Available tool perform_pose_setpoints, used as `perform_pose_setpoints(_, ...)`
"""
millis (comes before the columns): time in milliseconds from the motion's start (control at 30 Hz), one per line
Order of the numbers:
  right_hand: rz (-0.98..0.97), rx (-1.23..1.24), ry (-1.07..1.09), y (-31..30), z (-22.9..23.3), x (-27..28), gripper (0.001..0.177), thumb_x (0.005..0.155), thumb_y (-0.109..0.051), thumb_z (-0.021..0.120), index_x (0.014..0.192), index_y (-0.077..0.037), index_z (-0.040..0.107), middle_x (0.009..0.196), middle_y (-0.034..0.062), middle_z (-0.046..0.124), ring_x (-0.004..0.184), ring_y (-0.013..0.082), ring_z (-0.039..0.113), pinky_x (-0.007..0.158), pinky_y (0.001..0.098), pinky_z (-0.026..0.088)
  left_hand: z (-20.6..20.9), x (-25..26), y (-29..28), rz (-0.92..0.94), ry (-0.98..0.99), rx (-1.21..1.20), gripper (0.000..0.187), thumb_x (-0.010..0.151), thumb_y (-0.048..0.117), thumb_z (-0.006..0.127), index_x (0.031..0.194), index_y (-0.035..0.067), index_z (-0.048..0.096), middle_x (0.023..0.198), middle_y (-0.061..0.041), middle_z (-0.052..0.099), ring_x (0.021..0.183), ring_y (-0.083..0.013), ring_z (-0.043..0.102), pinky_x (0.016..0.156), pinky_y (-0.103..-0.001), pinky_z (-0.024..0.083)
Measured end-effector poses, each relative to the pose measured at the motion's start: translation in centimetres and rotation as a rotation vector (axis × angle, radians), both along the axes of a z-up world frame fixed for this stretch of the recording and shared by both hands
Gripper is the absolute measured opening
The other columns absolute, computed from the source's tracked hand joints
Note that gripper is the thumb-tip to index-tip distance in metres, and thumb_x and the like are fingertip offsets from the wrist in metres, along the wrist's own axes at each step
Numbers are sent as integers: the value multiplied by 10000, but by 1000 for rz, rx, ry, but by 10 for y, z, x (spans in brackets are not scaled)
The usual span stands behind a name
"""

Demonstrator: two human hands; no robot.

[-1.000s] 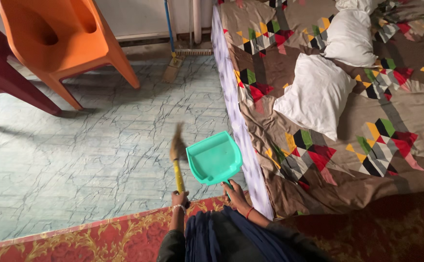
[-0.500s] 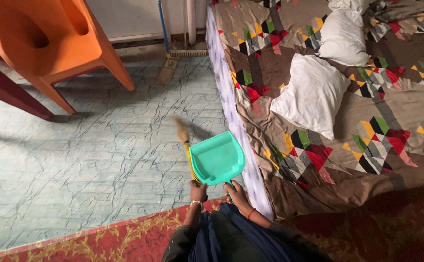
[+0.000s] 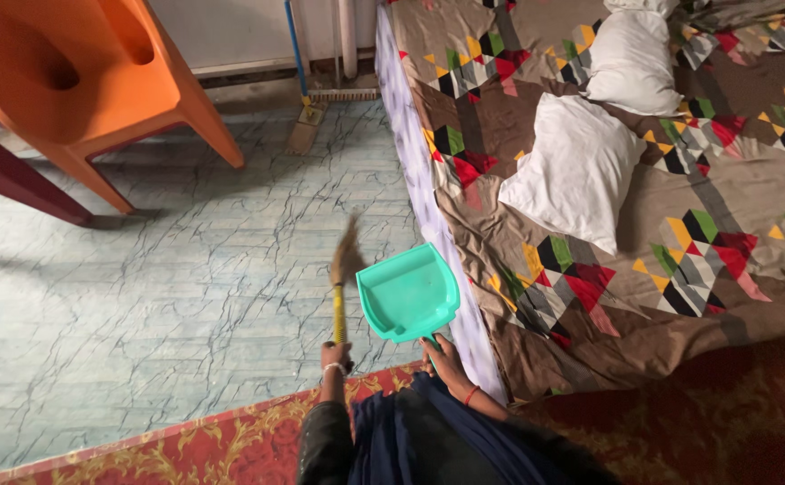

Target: The person sweeps a patterned red and gold carpet and adjacent tiled floor using a broom and dustpan. They move around furniture and beds to gather debris into the dustpan.

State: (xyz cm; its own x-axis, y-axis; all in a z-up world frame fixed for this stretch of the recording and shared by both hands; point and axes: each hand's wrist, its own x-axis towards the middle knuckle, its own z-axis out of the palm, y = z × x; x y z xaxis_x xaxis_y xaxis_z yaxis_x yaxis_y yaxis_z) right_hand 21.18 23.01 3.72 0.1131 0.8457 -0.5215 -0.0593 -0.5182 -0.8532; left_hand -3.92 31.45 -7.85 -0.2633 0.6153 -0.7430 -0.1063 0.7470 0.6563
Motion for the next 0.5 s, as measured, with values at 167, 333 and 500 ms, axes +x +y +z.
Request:
perform_pose_setpoints(167, 33, -56, 0, 1, 4, -4, 241, 981, -322, 638, 954, -84, 614, 712, 2, 575, 539, 88, 545, 467, 266, 452, 10, -31, -9, 97, 178, -51, 588, 724, 200, 807, 1231, 21, 569, 914, -196, 685, 718, -339, 676, 617, -442, 537)
perform_pose_setpoints(333, 75, 32, -45, 8, -9, -8, 252, 991, -335, 641, 957, -86, 631, 714, 7, 593, 531, 95, 551, 483, 250, 448, 32, -29, -2, 98, 393, -11, 631, 718, 275, 827, 1237, 19, 577, 1115, -239, 728, 1036, -386, 710, 918, -455, 539)
perform_pose_setpoints(500, 14, -41, 33, 0, -14, -4, 231, 988, -324, 650, 977, -95, 623, 709, -1, 553, 527, 80, 521, 473, 253, 426, 61, 10, 4, 27, 356, 11, 598, 779, 302, 773, 1268, 89, 503, 1046, -237, 722, 917, -391, 717, 849, -470, 551)
